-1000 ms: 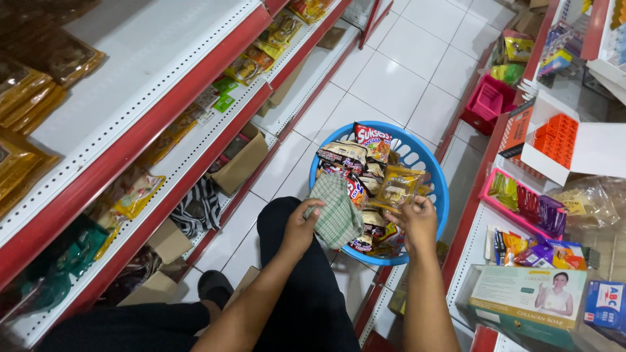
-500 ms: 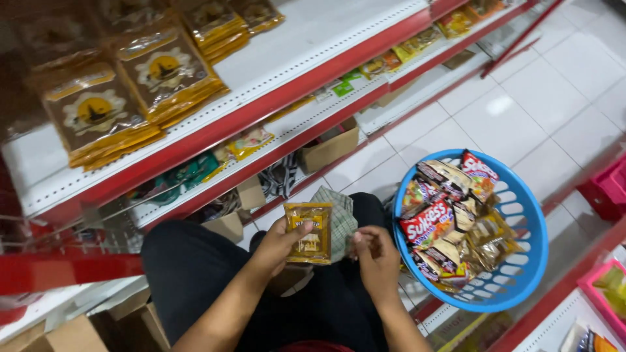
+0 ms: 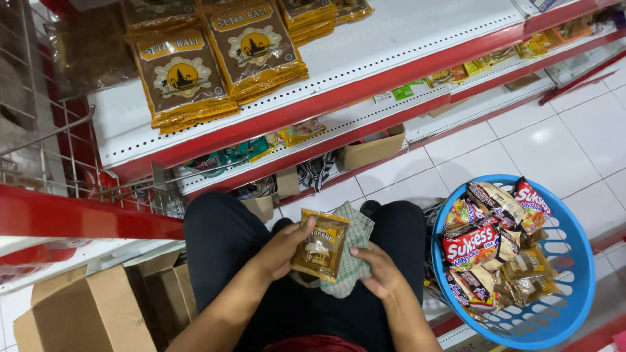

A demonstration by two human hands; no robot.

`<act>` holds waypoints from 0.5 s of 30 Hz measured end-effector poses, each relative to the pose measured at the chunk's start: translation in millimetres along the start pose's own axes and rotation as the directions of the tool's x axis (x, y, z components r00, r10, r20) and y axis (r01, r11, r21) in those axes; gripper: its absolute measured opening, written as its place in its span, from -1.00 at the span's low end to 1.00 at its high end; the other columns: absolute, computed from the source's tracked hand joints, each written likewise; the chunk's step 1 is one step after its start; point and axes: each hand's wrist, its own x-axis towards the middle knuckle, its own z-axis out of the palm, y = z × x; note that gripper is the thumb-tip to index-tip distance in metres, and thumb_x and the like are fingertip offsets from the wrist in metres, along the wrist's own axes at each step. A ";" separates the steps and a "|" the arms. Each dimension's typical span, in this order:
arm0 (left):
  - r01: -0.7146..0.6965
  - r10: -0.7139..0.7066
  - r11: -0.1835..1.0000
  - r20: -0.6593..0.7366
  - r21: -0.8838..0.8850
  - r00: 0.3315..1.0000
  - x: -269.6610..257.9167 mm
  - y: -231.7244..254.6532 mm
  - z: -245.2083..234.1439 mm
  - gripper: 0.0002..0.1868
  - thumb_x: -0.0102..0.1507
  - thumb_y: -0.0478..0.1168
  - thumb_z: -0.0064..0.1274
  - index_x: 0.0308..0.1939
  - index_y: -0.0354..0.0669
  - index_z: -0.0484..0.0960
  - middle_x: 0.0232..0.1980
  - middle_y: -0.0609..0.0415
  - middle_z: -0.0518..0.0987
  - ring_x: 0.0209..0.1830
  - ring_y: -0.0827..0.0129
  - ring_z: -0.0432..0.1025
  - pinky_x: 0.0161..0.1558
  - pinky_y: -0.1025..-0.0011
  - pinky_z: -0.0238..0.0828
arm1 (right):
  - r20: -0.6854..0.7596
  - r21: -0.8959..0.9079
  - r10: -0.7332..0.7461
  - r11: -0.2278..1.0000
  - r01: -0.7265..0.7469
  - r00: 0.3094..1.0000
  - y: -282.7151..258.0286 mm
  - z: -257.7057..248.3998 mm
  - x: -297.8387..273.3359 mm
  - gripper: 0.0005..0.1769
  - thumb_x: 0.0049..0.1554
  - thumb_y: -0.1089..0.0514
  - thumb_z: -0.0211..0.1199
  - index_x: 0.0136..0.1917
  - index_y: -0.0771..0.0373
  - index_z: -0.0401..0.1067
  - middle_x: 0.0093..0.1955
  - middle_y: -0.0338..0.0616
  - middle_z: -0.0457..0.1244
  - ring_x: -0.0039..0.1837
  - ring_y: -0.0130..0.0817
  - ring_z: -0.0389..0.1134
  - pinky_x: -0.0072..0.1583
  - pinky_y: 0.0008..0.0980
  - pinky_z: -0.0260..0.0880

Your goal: The recorder sits on the floor of a grocery store, picks up product packets from a shelf, wipes them clean with a cloth, and places them into a blue shopping basket.

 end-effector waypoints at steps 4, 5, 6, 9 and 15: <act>0.017 -0.016 1.000 0.015 -0.010 1.000 -1.3 -1.5 -7.1 -0.37 0.35 0.17 -0.10 0.24 -0.28 0.48 0.05 -0.10 0.65 0.00 0.29 0.61 0.00 0.30 0.63 | 0.001 0.076 -0.064 0.995 0.063 0.998 -7.6 22.2 -11.1 -0.25 0.06 0.12 0.36 0.44 0.37 0.21 0.27 0.05 0.32 0.30 -0.14 0.39 0.31 -0.11 0.45; 0.039 -0.039 0.999 0.005 0.017 0.999 0.0 -3.9 -10.0 -0.37 0.34 0.17 -0.07 0.26 -0.28 0.47 0.05 -0.08 0.65 0.00 0.30 0.60 0.01 0.30 0.62 | -0.020 0.134 -0.056 0.989 0.058 0.998 -5.3 18.1 -10.3 -0.23 0.06 0.04 0.36 0.44 0.38 0.21 0.28 0.10 0.32 0.30 -0.08 0.38 0.29 -0.06 0.42; 0.062 -0.062 0.997 -0.005 0.046 0.998 1.7 -5.5 -13.0 -0.37 0.34 0.16 -0.05 0.27 -0.27 0.46 0.06 -0.06 0.64 0.01 0.31 0.59 0.01 0.31 0.61 | -0.041 0.193 -0.049 0.980 0.056 0.998 -3.0 14.2 -9.3 -0.19 0.06 -0.03 0.35 0.44 0.38 0.20 0.29 0.16 0.31 0.30 -0.01 0.37 0.27 -0.01 0.40; -0.043 0.007 0.981 0.187 0.189 0.982 -2.5 -0.8 -12.2 -0.35 0.35 0.19 -0.06 0.30 -0.26 0.46 0.08 -0.07 0.63 0.04 0.36 0.58 0.05 0.37 0.59 | 0.180 0.214 -0.008 0.976 -0.031 0.984 7.6 -8.1 -6.2 -0.04 -0.01 -0.05 0.45 0.46 0.57 0.18 0.35 0.31 0.30 0.37 0.07 0.36 0.36 -0.01 0.34; 0.001 -0.065 0.877 0.116 0.481 0.991 -16.7 36.2 8.0 -0.36 0.30 0.22 -0.15 0.24 -0.18 0.53 -0.01 -0.05 0.67 -0.07 0.35 0.63 -0.08 0.35 0.63 | 0.070 -0.029 -0.235 0.971 0.237 0.970 -14.9 15.0 -16.7 -0.16 -0.05 0.29 0.49 0.41 0.55 0.21 0.26 0.26 0.30 0.34 0.05 0.34 0.39 -0.01 0.35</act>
